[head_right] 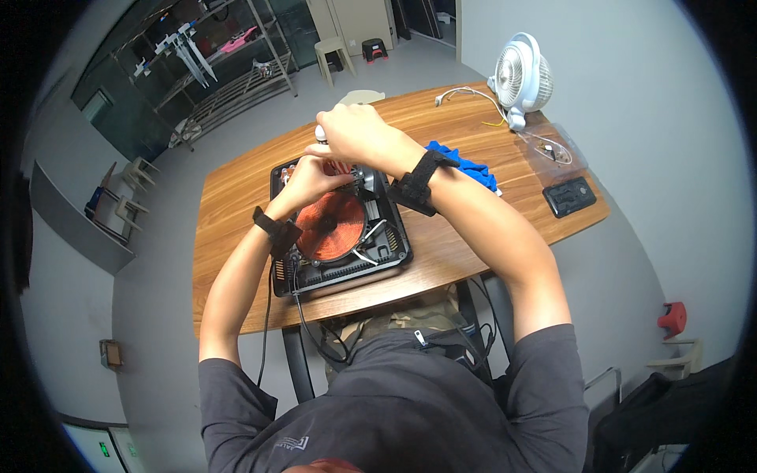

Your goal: The person removes the top cover of a black electronic device on a wooden table, then uses a screwdriver to remove screws and detach internal components including a copper heatsink and circuit board. The person places removed parts on the table and continues unscrewing and removing additional components.

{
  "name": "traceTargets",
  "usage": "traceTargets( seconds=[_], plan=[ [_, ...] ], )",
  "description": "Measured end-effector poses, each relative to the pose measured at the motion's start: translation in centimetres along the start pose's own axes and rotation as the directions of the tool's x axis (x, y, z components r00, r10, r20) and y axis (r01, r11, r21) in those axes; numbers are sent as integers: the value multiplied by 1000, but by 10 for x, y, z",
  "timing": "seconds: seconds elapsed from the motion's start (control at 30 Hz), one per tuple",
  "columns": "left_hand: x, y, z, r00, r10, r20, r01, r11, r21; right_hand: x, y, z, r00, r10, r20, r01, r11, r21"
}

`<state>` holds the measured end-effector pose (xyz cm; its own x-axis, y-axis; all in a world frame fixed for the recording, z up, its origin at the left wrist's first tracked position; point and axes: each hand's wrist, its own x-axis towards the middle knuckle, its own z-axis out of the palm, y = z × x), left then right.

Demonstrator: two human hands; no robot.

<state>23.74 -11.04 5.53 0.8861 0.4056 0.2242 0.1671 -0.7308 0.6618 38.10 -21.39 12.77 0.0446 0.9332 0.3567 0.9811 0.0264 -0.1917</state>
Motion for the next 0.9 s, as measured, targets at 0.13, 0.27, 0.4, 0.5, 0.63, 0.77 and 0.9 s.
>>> traceTargets(
  seconds=[0.13,0.27,0.4,0.5,0.63,0.77,0.9],
  plan=[
    [3,8,1,1000,-1,-15,2,1000,27,0,4,2,997,13,-76,-13,1000,-9],
    [4,13,-4,999,23,-28,-21,998,58,-1,3,-3,995,28,-100,-25,999,26],
    [6,11,-5,1000,-7,17,7,999,47,-2,4,-3,992,33,-118,-29,999,32],
    [6,1,-4,995,-27,100,15,992,122,-1,6,1,991,8,-130,-8,1000,-3],
    [4,-21,9,975,69,213,-124,958,257,-4,8,0,987,21,-156,-23,1000,-11],
    [3,-25,21,971,-3,238,-76,945,320,-8,12,-9,978,25,-209,-31,999,-26],
    [4,-23,27,975,-3,224,-71,945,318,-12,18,-9,975,39,-217,-41,999,-4]
  ],
)
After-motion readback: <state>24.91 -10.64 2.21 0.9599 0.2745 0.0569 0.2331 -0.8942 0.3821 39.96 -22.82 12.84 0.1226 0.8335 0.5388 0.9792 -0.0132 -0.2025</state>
